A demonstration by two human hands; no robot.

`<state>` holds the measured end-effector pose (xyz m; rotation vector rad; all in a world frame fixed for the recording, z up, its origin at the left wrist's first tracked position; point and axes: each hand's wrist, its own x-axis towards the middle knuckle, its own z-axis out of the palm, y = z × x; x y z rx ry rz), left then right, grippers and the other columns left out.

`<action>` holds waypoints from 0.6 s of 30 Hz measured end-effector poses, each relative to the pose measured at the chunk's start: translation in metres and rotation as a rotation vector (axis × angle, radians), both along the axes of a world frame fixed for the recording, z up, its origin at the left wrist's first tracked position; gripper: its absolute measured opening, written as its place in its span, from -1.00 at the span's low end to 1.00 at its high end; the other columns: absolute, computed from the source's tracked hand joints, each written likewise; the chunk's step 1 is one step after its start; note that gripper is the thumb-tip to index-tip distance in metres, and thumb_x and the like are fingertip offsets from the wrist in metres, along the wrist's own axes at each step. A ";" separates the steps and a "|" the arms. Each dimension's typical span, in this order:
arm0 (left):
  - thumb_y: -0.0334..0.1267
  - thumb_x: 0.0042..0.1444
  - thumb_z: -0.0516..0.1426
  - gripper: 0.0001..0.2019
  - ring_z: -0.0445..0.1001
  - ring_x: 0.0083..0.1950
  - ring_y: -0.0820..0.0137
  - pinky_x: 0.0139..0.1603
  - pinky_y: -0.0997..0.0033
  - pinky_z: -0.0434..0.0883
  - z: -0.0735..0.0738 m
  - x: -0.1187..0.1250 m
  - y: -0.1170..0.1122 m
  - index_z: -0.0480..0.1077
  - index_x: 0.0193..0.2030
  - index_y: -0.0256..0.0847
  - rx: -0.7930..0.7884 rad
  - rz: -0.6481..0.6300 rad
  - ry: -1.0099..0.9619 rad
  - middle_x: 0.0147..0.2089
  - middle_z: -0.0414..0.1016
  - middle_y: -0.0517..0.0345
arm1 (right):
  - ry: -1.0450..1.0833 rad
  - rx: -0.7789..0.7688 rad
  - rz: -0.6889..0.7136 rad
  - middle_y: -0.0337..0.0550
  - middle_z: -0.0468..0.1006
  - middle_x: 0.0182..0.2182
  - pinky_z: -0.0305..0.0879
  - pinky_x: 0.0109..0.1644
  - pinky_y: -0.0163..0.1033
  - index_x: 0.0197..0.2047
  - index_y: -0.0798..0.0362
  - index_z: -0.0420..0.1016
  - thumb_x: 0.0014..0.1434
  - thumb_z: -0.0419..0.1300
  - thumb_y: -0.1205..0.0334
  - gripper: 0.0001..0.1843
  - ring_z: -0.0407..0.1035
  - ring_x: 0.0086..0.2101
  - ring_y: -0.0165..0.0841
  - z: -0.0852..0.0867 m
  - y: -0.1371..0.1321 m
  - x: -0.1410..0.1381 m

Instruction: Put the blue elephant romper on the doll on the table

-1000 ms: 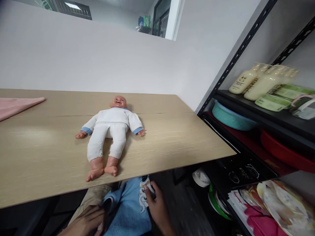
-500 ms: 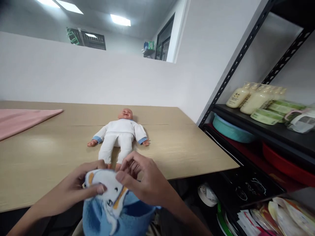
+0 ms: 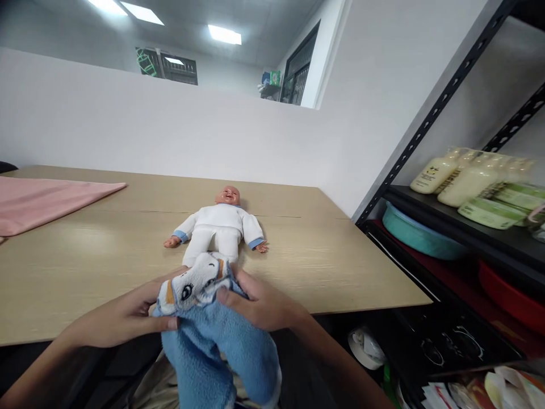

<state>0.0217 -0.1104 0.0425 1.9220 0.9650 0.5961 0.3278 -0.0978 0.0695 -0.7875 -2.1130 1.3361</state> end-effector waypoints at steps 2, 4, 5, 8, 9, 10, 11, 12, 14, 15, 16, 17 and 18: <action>0.28 0.31 0.25 -0.41 0.52 0.33 -0.04 0.42 0.01 0.47 -0.005 0.004 0.004 0.59 0.28 -0.07 -0.042 0.011 -0.106 0.29 0.63 -0.05 | -0.080 -0.046 0.179 -0.07 0.69 0.17 0.42 0.41 0.03 0.40 -0.02 0.51 0.34 0.41 -0.11 -0.33 0.51 0.27 -0.10 -0.002 0.011 0.001; 0.33 0.35 0.18 -0.38 0.55 0.28 -0.02 0.39 0.01 0.49 -0.008 0.005 0.007 0.59 0.26 -0.10 -0.096 0.046 -0.151 0.26 0.64 -0.06 | -0.119 -0.092 0.260 -0.10 0.73 0.10 0.52 0.30 0.00 0.28 -0.01 0.62 0.17 0.54 -0.08 -0.32 0.59 0.15 -0.08 -0.004 0.015 -0.001; 0.35 0.35 0.17 -0.38 0.56 0.26 -0.01 0.37 0.03 0.50 -0.009 0.004 0.008 0.59 0.25 -0.10 -0.113 0.066 -0.144 0.25 0.64 -0.05 | -0.109 -0.110 0.253 -0.11 0.73 0.12 0.52 0.32 0.00 0.29 -0.02 0.61 0.17 0.54 -0.07 -0.32 0.59 0.15 -0.08 -0.005 0.015 -0.002; 0.37 0.16 0.32 -0.34 0.59 0.12 0.04 0.17 0.16 0.59 -0.005 -0.003 0.004 0.61 0.17 -0.09 -0.122 0.080 -0.057 0.13 0.68 0.01 | 0.004 -0.155 0.179 -0.06 0.65 0.26 0.36 0.47 0.04 0.39 -0.04 0.52 0.36 0.39 -0.06 -0.38 0.48 0.31 -0.11 -0.006 0.009 -0.008; 0.36 0.06 0.38 -0.34 0.60 0.04 0.08 0.07 0.24 0.61 -0.003 -0.006 0.001 0.63 0.10 -0.09 -0.126 0.054 -0.024 0.06 0.69 0.05 | 0.040 -0.178 0.146 -0.05 0.63 0.29 0.31 0.51 0.06 0.41 -0.05 0.50 0.41 0.33 -0.07 -0.41 0.45 0.35 -0.12 -0.007 0.008 -0.010; 0.35 -0.03 0.43 -0.36 0.59 -0.05 0.13 -0.05 0.30 0.61 0.000 -0.008 -0.001 0.66 0.01 -0.09 -0.134 0.015 -0.006 -0.03 0.68 0.09 | 0.065 -0.194 0.111 -0.04 0.62 0.30 0.28 0.53 0.07 0.41 -0.05 0.51 0.45 0.29 -0.10 -0.43 0.44 0.36 -0.13 -0.008 0.007 -0.012; 0.34 -0.08 0.46 -0.39 0.57 -0.12 0.17 -0.13 0.35 0.60 0.002 -0.010 -0.003 0.67 -0.08 -0.10 -0.147 -0.029 -0.005 -0.11 0.67 0.13 | 0.075 -0.207 0.079 -0.03 0.62 0.29 0.28 0.53 0.09 0.40 -0.05 0.51 0.47 0.26 -0.13 -0.43 0.44 0.35 -0.13 -0.008 0.006 -0.013; 0.34 -0.09 0.47 -0.42 0.56 -0.15 0.19 -0.16 0.36 0.59 0.003 -0.012 -0.004 0.67 -0.15 -0.10 -0.160 -0.067 -0.023 -0.16 0.65 0.14 | 0.067 -0.217 0.073 -0.02 0.63 0.29 0.30 0.51 0.09 0.40 -0.04 0.51 0.46 0.26 -0.15 -0.42 0.46 0.33 -0.13 -0.008 0.006 -0.015; 0.38 0.01 0.41 -0.42 0.58 -0.07 0.14 -0.04 0.29 0.60 0.002 -0.013 -0.005 0.68 -0.15 -0.12 -0.172 -0.078 -0.110 -0.13 0.66 0.11 | -0.010 -0.223 0.172 -0.04 0.64 0.26 0.35 0.48 0.07 0.40 -0.04 0.51 0.37 0.37 -0.15 -0.35 0.50 0.29 -0.11 -0.008 0.008 -0.017; 0.40 0.08 0.37 -0.41 0.59 0.00 0.10 0.08 0.22 0.60 0.000 -0.013 -0.004 0.68 -0.11 -0.11 -0.165 -0.047 -0.158 -0.06 0.68 0.07 | -0.065 -0.226 0.261 -0.07 0.66 0.23 0.37 0.46 0.04 0.38 -0.05 0.52 0.28 0.46 -0.13 -0.30 0.52 0.26 -0.10 -0.007 0.010 -0.018; 0.41 0.12 0.34 -0.40 0.58 0.10 0.05 0.22 0.13 0.55 -0.002 -0.012 -0.003 0.69 -0.06 -0.11 -0.154 -0.002 -0.198 0.03 0.68 0.04 | -0.114 -0.246 0.352 -0.11 0.69 0.18 0.40 0.43 0.01 0.35 -0.05 0.55 0.17 0.55 -0.11 -0.25 0.54 0.23 -0.10 -0.007 0.011 -0.019; 0.41 0.16 0.32 -0.39 0.55 0.18 0.02 0.35 0.06 0.47 -0.006 -0.011 -0.002 0.69 -0.01 -0.10 -0.153 0.045 -0.233 0.12 0.67 0.01 | -0.151 -0.281 0.428 -0.14 0.72 0.12 0.44 0.39 -0.02 0.32 -0.04 0.58 0.09 0.60 -0.09 -0.22 0.57 0.19 -0.10 -0.006 0.012 -0.020; 0.41 0.18 0.30 -0.39 0.53 0.25 0.00 0.44 0.01 0.40 -0.009 -0.009 -0.002 0.68 0.04 -0.10 -0.180 0.085 -0.267 0.20 0.65 0.00 | -0.166 -0.321 0.473 -0.17 0.74 0.07 0.48 0.35 -0.04 0.28 -0.04 0.61 0.05 0.62 -0.10 -0.23 0.59 0.15 -0.11 -0.007 0.013 -0.020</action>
